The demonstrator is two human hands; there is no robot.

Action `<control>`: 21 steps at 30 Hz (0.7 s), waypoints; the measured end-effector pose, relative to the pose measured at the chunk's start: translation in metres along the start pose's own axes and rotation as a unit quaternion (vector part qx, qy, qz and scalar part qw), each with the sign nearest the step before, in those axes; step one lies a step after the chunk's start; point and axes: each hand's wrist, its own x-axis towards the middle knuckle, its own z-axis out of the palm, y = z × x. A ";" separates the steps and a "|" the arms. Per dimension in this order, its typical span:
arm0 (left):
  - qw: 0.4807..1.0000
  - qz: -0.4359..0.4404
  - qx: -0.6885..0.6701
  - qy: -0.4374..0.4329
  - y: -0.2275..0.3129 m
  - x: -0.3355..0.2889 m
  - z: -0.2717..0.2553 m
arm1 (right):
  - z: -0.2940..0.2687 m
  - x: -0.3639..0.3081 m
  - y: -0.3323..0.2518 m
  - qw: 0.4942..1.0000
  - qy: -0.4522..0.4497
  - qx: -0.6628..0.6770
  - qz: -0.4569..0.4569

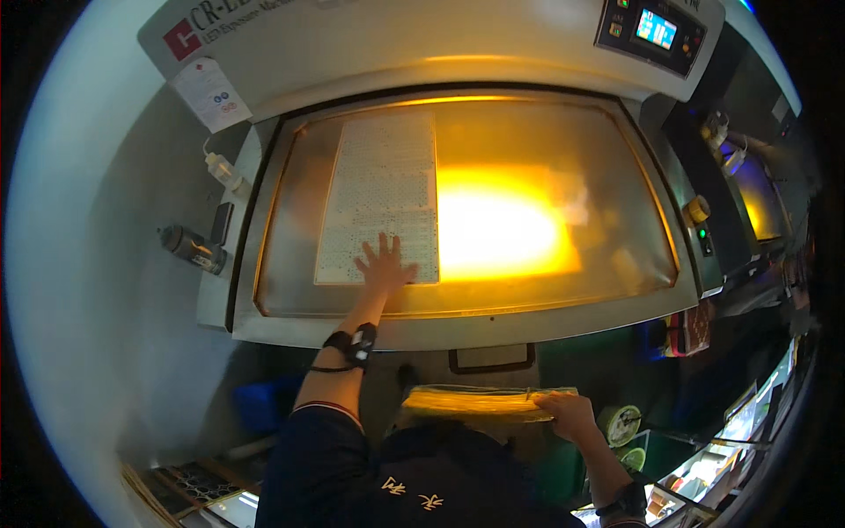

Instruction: Load and unload PCB panels into an LED exposure machine, using a squeegee-like tool to flatten them.

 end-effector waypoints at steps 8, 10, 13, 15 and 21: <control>0.865 0.404 -0.009 -0.297 0.018 -0.154 -0.182 | -0.058 0.078 -0.009 0.987 0.131 0.062 -0.074; 0.906 0.370 0.059 -0.196 -0.016 -0.158 -0.159 | -0.066 0.125 -0.036 0.985 0.136 0.054 -0.096; 0.962 0.182 -0.006 -0.204 -0.087 -0.132 -0.079 | -0.025 0.199 -0.069 0.979 0.101 0.094 -0.148; 0.950 0.178 0.047 -0.254 -0.111 -0.111 -0.074 | -0.001 0.242 -0.085 0.982 0.091 0.006 -0.167; 0.976 0.138 -0.011 -0.170 -0.139 0.060 -0.094 | -0.032 0.415 -0.084 0.991 0.056 -0.018 -0.119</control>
